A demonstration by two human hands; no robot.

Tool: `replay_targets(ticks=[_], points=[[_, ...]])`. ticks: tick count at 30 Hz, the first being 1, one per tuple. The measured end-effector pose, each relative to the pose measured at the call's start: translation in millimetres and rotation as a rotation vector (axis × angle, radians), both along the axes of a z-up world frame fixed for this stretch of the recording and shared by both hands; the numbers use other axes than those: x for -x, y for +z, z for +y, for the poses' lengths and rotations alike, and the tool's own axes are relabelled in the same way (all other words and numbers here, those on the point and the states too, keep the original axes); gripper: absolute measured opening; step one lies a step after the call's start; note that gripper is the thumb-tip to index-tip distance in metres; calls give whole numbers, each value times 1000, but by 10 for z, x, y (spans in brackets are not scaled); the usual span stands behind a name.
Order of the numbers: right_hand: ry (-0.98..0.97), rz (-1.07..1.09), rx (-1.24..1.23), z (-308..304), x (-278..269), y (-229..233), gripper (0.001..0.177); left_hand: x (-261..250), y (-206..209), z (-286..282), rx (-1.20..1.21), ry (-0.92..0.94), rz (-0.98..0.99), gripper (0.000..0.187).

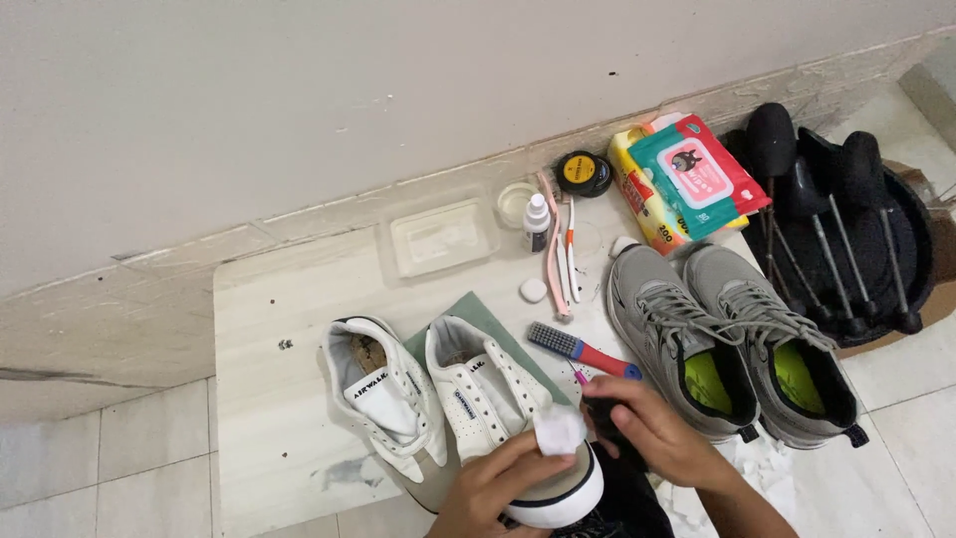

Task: The person wipes the sole and side of a white sneaker with a white cloth. They hold the shoe in their left hand and rub the surface with the cloth in their right hand, focusing on the bottom edge and side panels.

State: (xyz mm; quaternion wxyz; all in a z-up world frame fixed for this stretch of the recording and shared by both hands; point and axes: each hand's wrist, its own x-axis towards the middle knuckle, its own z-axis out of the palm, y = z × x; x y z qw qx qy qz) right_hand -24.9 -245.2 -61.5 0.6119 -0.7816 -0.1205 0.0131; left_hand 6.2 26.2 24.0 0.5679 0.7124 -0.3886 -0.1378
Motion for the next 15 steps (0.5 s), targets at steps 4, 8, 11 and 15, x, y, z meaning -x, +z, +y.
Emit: replay_targets(ticks=[4, 8, 11, 15], points=[[170, -328, 80, 80, -164, 294, 32, -6, -143, 0, -29, -71, -88, 50], [218, -610, 320, 122, -209, 268, 39, -33, -110, -41, 45, -75, -232, 69], [187, -748, 334, 127, -201, 134, 29, -14, -64, -40, 70, -53, -227, 68], [137, -845, 333, 139, -220, 115, 21, -7, -118, -34, 73, -31, -207, 68]])
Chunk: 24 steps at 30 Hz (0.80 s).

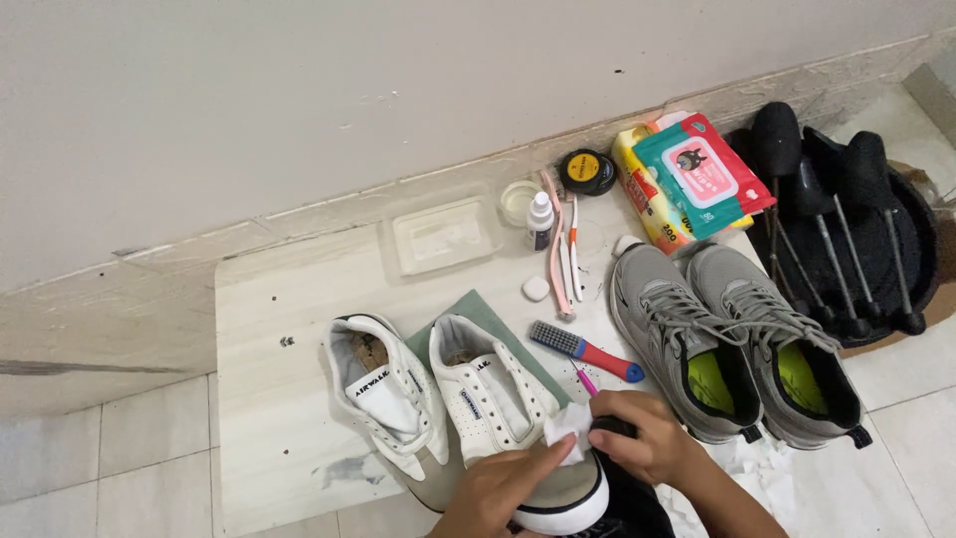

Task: The person wipes the sole and side of a white sneaker with a white cloth. They hold the shoe in their left hand and rub the surface with the cloth in their right hand, focusing on the bottom edge and side panels.

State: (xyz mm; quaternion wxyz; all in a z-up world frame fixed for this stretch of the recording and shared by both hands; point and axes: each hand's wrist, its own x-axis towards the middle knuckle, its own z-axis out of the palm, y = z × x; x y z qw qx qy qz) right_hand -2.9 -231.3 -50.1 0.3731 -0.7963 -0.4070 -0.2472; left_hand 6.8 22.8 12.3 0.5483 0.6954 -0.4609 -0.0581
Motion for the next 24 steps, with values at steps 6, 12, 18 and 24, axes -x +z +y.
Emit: replay_targets(ticks=[6, 12, 18, 24], points=[[-50, 42, 34, 126, -43, 214, 11, -9, 116, 4, -29, -23, 105, 78], [-63, 41, -6, 150, -35, 167, 10, 53, 76, 48, -175, 42, 333, 99], [-2, 29, -12, 102, -29, 11, 22, 56, -59, 54, -257, 52, 428, 95], [0, 36, -89, 181, -21, 50, 13, 53, -135, 65, -366, 20, 527, 86]])
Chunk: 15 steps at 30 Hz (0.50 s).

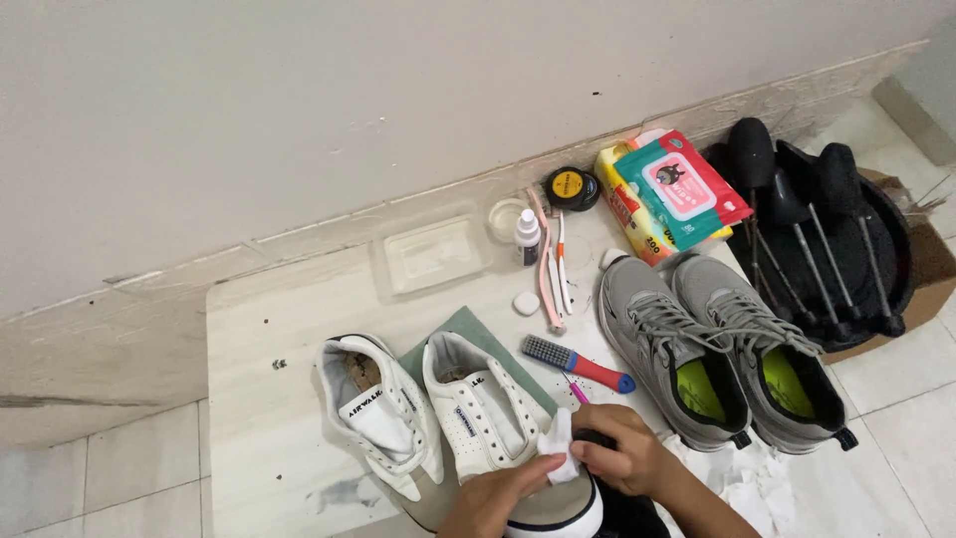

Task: The person wipes the sole and side of a white sneaker with a white cloth. They hold the shoe in their left hand and rub the surface with the cloth in their right hand, focusing on the bottom edge and side panels.

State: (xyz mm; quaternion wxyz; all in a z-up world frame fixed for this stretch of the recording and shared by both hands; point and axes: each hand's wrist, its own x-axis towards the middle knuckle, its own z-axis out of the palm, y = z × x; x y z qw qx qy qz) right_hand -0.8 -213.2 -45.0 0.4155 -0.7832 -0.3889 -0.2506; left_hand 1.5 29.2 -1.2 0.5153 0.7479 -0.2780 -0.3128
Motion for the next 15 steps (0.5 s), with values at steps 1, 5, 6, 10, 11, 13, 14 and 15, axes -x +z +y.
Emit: replay_targets(ticks=[1, 5, 6, 10, 11, 13, 14, 15], points=[[-1, 1, 1, -5, 34, -66, 13, 10, -12, 12, 1, -1, 1, 86], [-5, -3, -34, -4, 21, -135, 20, -36, -77, 8, -56, -54, -20, 81], [15, -1, -56, 13, 19, -116, 20, -29, -104, 6, -94, -56, 9, 81], [6, -3, -67, 21, 43, -110, 15, -44, -296, -14, -246, -115, 51, 86], [8, -5, -70, 16, 50, -134, 17, -26, -245, -4, -144, -70, 48, 82], [11, -10, -72, 18, 45, -144, 20, -26, -215, 4, -43, -24, 41, 79], [0, -6, -81, 26, 47, -134, 19, -37, -240, 3, -58, -57, 88, 78], [-12, -1, -89, 35, 47, -126, 18, -48, -266, 2, -72, -90, 134, 77]])
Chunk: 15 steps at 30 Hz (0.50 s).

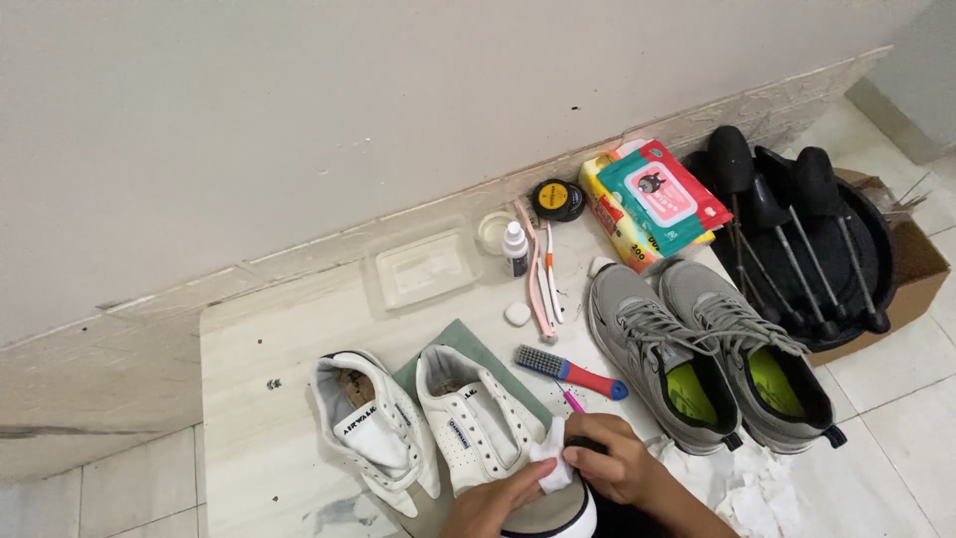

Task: The person wipes the sole and side of a white sneaker with a white cloth. They hold the shoe in their left hand and rub the surface with the cloth in their right hand, focusing on the bottom edge and side panels.

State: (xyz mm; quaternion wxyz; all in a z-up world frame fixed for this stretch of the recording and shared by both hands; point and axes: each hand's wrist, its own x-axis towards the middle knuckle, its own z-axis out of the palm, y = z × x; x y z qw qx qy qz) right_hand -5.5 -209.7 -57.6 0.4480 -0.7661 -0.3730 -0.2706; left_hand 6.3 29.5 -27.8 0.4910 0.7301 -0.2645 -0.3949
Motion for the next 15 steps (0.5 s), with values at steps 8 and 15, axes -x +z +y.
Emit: replay_targets(ticks=[8, 15], points=[[-24, 7, -9, 23, 1, -28, 16, 7, 26, 7, 106, 34, 22, 84], [-24, -12, -8, -11, 39, -116, 23, 12, -19, 12, 6, 21, -49, 81]])
